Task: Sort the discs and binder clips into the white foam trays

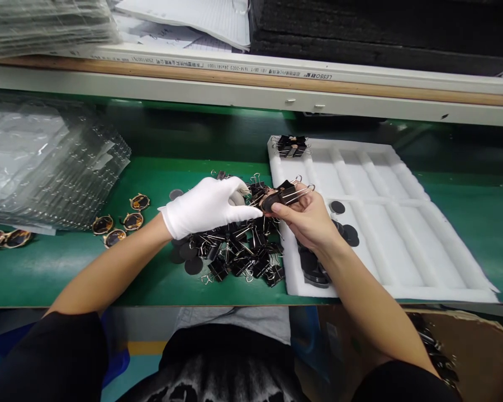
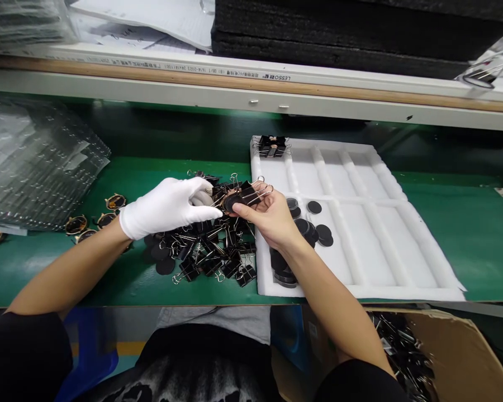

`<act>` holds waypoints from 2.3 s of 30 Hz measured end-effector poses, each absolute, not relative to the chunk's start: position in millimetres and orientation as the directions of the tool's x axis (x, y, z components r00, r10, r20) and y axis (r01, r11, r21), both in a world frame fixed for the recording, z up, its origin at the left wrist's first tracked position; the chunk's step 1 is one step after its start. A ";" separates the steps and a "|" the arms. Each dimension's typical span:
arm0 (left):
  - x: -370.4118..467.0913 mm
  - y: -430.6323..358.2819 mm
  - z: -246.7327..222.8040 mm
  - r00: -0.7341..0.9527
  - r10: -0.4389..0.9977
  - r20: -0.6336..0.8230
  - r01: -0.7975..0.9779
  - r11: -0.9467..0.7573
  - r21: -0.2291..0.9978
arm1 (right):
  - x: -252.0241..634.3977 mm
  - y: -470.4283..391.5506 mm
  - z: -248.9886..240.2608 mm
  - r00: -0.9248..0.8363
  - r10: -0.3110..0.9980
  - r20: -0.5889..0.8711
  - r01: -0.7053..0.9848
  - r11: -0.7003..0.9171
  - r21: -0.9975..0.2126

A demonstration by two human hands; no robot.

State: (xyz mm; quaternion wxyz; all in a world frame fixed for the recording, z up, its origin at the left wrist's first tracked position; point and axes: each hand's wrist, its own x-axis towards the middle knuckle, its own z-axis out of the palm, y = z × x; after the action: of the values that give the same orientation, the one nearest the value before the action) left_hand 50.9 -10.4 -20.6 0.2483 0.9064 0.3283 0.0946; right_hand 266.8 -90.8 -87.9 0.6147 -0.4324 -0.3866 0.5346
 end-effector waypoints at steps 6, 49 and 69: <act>49.6 -3.8 -30.4 0.794 0.595 0.126 0.522 -0.773 0.360 | 268.0 -93.7 -78.6 0.132 0.991 0.037 -0.247 0.069 -0.967; 51.7 -13.0 -34.7 0.733 0.579 0.357 0.269 -0.729 0.629 | 279.5 -81.2 -46.5 -0.226 0.974 -0.017 0.235 0.037 -0.971; 19.0 15.0 -3.2 0.784 0.620 0.029 0.605 -0.773 0.191 | 410.6 49.6 -111.7 0.091 0.965 0.245 0.962 -0.021 -0.273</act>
State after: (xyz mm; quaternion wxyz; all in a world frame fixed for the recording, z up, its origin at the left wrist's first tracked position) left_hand 19.0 15.0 -3.2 0.0858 0.9405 0.3256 0.0453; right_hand 410.6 49.6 -111.7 0.1867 -0.7145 -0.6742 0.0048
